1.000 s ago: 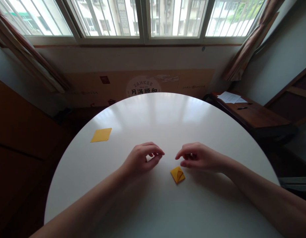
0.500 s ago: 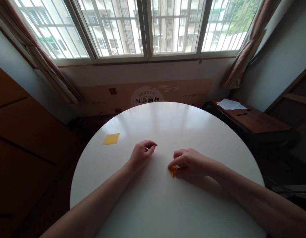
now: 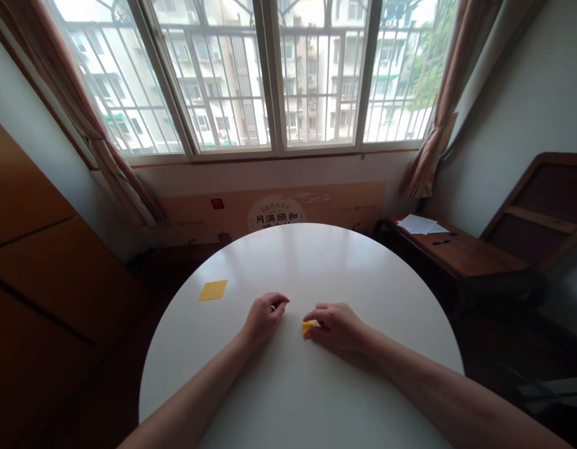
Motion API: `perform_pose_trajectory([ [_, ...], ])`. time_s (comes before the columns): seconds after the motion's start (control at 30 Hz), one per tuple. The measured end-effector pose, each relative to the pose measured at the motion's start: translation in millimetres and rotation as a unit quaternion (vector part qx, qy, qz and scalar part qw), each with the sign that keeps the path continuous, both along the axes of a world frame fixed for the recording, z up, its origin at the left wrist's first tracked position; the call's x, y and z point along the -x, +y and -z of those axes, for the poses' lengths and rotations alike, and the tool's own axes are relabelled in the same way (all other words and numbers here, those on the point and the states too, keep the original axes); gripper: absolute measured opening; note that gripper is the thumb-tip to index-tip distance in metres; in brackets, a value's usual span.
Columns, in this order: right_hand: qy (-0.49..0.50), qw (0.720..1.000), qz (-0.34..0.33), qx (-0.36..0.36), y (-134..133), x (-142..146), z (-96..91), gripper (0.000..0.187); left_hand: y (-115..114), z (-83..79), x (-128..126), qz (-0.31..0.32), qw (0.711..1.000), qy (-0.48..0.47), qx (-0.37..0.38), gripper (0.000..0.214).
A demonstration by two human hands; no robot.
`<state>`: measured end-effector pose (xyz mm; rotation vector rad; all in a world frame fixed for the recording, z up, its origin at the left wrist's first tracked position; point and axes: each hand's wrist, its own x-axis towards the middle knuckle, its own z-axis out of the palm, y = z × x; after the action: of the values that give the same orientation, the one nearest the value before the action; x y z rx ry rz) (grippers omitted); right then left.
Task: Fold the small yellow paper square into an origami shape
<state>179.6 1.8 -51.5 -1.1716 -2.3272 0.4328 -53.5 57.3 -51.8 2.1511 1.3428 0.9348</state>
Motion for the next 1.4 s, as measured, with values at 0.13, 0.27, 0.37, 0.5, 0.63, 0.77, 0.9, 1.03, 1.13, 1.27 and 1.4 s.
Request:
perform_pose_trajectory([
  [0.13,0.008,0.999,0.035,-0.005,0.0,4.2,-1.4,0.026,0.2,-1.4,1.0,-0.002,1.000,0.001,0.003,0.022],
  [0.27,0.019,0.997,0.081,-0.005,1.3,6.9,-1.3,0.025,0.9,-2.0,2.3,-0.006,1.000,0.003,0.007,0.023],
  [0.37,0.026,0.994,0.109,-0.004,3.6,9.1,0.2,0.025,2.1,-2.0,3.6,-0.010,1.000,0.003,0.013,0.023],
  [0.5,0.036,0.991,0.130,-0.004,7.6,11.8,1.3,0.026,3.9,-2.4,5.8,-0.014,1.000,0.005,0.023,0.025],
  [0.63,0.051,0.985,0.165,0.001,14.5,14.4,2.2,0.029,6.7,-3.9,6.4,-0.026,0.999,0.020,0.036,0.025],
  [0.77,0.064,0.978,0.200,0.011,24.0,16.2,5.0,0.027,16.3,-6.5,1.3,-0.051,0.996,0.050,0.055,0.022],
  [0.9,0.079,0.975,0.208,0.017,30.1,15.2,8.6,0.027,30.4,-9.7,-6.3,-0.083,0.990,0.083,0.081,0.014],
  [1.03,0.090,0.974,0.206,0.014,28.7,12.2,11.8,0.027,34.3,-8.3,-7.2,-0.083,0.988,0.091,0.097,0.025],
  [1.13,0.093,0.973,0.213,-0.002,26.4,10.0,13.8,0.027,29.0,-4.2,-5.9,-0.078,0.989,0.093,0.086,0.026],
  [1.27,0.089,0.972,0.217,-0.029,28.3,7.4,17.1,0.030,22.8,-0.3,-6.9,-0.083,0.989,0.104,0.057,0.027],
  [1.4,0.078,0.966,0.239,-0.055,33.3,5.7,22.3,0.031,21.9,-1.3,-9.1,-0.091,0.987,0.128,0.040,0.027],
])
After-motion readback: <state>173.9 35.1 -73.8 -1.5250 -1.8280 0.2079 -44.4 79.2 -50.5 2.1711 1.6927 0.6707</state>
